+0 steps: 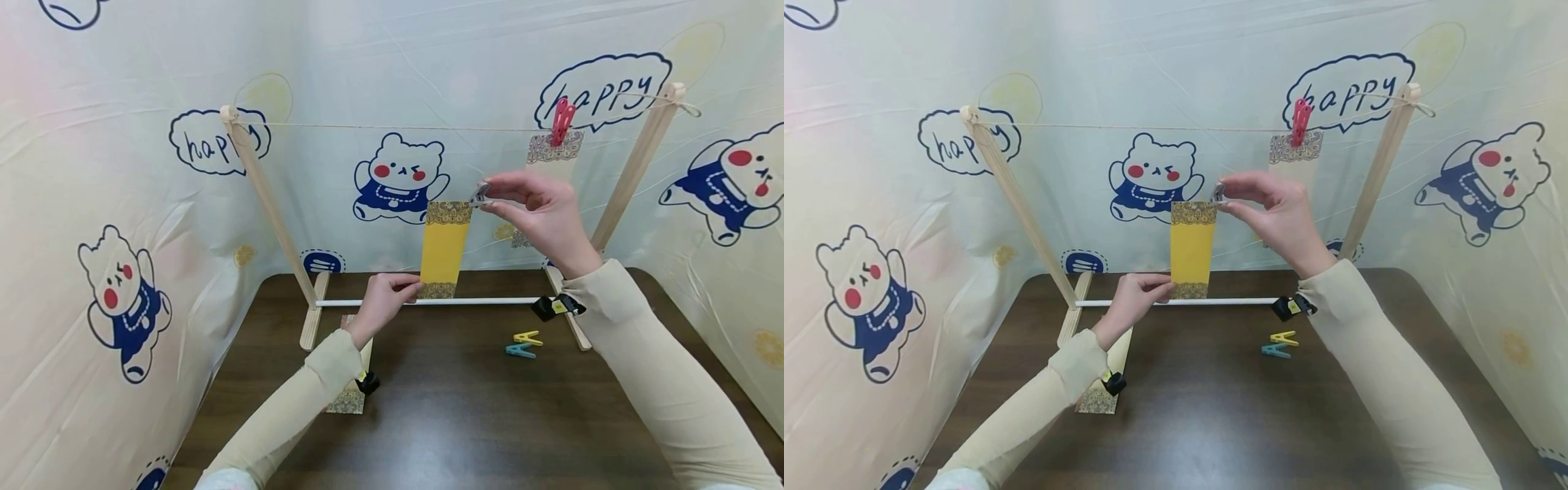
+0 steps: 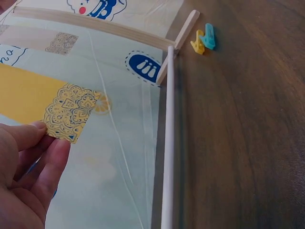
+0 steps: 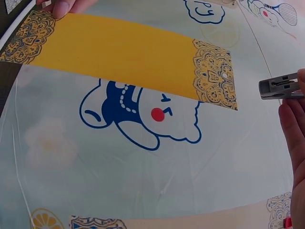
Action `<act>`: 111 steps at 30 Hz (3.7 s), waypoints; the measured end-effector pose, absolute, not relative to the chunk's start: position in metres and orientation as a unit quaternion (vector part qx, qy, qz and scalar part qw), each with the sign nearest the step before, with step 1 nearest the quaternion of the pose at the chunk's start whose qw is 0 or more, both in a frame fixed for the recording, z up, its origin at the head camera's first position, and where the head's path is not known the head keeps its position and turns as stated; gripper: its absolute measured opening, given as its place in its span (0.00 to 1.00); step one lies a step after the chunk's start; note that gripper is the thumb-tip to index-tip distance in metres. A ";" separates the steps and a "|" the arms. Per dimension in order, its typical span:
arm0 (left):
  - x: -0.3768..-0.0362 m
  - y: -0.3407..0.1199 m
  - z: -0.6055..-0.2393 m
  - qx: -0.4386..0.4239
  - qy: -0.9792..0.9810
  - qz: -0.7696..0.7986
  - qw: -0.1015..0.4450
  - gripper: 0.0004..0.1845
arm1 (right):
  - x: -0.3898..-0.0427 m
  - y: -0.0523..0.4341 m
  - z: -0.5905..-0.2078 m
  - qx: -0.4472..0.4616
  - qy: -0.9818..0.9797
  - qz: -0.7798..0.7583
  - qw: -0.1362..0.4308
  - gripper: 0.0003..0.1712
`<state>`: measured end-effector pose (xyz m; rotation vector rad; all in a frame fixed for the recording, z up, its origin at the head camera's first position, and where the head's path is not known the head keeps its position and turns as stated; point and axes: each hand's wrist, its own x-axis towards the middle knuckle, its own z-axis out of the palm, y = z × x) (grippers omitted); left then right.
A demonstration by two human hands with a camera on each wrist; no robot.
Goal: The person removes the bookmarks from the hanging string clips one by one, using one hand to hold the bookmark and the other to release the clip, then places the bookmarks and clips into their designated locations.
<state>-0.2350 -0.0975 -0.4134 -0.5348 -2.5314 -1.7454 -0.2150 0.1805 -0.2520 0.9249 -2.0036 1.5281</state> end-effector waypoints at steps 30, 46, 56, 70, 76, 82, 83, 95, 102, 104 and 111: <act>-0.206 -0.116 -0.433 -0.158 -0.838 -0.522 -0.011 0.10 | -0.198 0.195 -0.289 0.338 -0.740 0.547 0.197 0.20; -0.192 -0.127 -0.444 -0.164 -0.846 -0.507 -0.019 0.09 | -0.193 0.204 -0.310 0.340 -0.751 0.535 0.186 0.22; -0.185 -0.136 -0.451 -0.161 -0.854 -0.495 -0.009 0.08 | -0.186 0.210 -0.323 0.306 -0.781 0.510 0.191 0.22; -0.167 -0.154 -0.466 -0.174 -0.856 -0.486 -0.023 0.07 | -0.179 0.216 -0.342 0.309 -0.772 0.526 0.178 0.23; -0.162 -0.161 -0.471 -0.167 -0.857 -0.487 -0.029 0.06 | -0.177 0.220 -0.349 0.302 -0.767 0.542 0.164 0.23; -0.157 -0.168 -0.475 -0.160 -0.856 -0.489 -0.039 0.06 | -0.175 0.224 -0.356 0.282 -0.777 0.541 0.154 0.23; -0.157 -0.169 -0.476 -0.157 -0.857 -0.489 -0.040 0.05 | -0.174 0.225 -0.357 0.280 -0.779 0.540 0.153 0.23; -0.151 -0.177 -0.484 -0.132 -0.861 -0.488 -0.057 0.04 | -0.170 0.231 -0.367 0.243 -0.796 0.535 0.146 0.22; -0.147 -0.184 -0.489 -0.124 -0.854 -0.501 -0.069 0.04 | -0.168 0.237 -0.377 0.220 -0.813 0.519 0.146 0.20; -0.145 -0.187 -0.491 -0.123 -0.850 -0.506 -0.072 0.05 | -0.168 0.239 -0.381 0.221 -0.807 0.529 0.143 0.20; -0.139 -0.197 -0.495 -0.114 -0.848 -0.511 -0.079 0.05 | -0.165 0.248 -0.393 0.213 -0.806 0.535 0.133 0.21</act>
